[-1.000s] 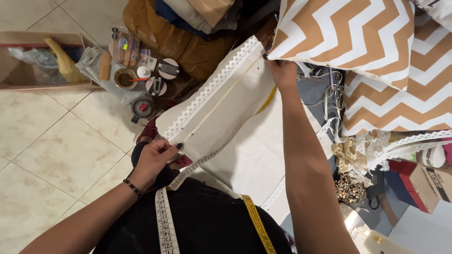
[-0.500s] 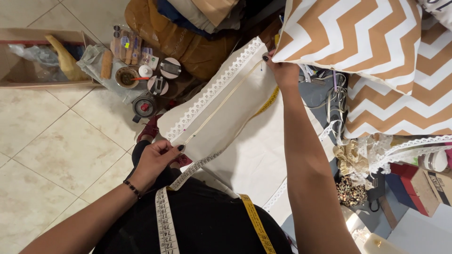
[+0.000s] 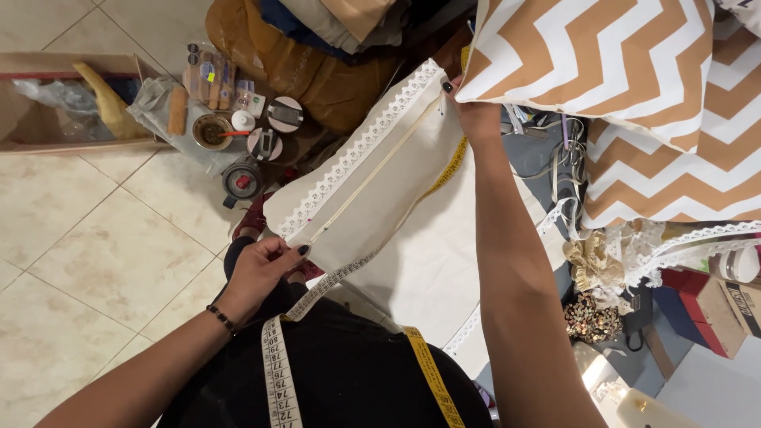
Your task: Measuring and pinning lace trim onto a fabric panel on a workbench in a sewing factory.
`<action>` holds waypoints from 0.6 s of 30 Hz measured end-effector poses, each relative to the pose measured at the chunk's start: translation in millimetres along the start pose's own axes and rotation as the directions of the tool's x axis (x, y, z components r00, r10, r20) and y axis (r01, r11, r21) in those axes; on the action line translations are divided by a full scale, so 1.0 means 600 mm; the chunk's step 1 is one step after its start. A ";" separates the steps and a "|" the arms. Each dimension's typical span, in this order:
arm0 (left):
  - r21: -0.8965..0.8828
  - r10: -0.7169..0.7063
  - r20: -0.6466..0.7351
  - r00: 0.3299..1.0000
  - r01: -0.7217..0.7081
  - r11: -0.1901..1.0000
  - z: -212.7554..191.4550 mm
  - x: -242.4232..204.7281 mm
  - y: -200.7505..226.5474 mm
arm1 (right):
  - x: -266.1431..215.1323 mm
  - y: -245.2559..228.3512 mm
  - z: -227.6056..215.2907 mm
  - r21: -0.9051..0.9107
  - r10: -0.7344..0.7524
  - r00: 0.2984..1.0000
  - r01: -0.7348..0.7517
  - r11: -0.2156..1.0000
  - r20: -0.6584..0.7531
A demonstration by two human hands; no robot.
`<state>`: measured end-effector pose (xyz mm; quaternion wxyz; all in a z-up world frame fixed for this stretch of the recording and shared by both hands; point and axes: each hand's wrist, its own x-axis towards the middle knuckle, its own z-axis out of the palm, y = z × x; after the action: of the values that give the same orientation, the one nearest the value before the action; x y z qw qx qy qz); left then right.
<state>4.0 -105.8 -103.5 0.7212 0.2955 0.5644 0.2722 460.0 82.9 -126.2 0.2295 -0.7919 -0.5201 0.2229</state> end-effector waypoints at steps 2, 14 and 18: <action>0.009 -0.003 -0.001 1.000 0.003 1.000 -0.001 0.004 -0.004 | 0.000 0.001 0.004 0.024 0.016 1.000 -0.016 1.000 0.003; 0.163 -0.097 0.065 0.993 0.085 0.983 0.001 0.004 0.031 | -0.001 -0.030 0.027 0.026 0.130 0.989 -0.129 0.991 -0.070; 0.198 -0.083 0.063 0.995 0.069 0.978 0.002 0.007 0.027 | 0.016 0.000 0.048 -0.125 0.125 0.985 -0.140 0.982 -0.119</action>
<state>4.9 -91.9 -93.9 0.7180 0.3525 0.5734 0.1772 446.1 95.7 -150.3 0.1892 -0.8496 -0.4662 0.1584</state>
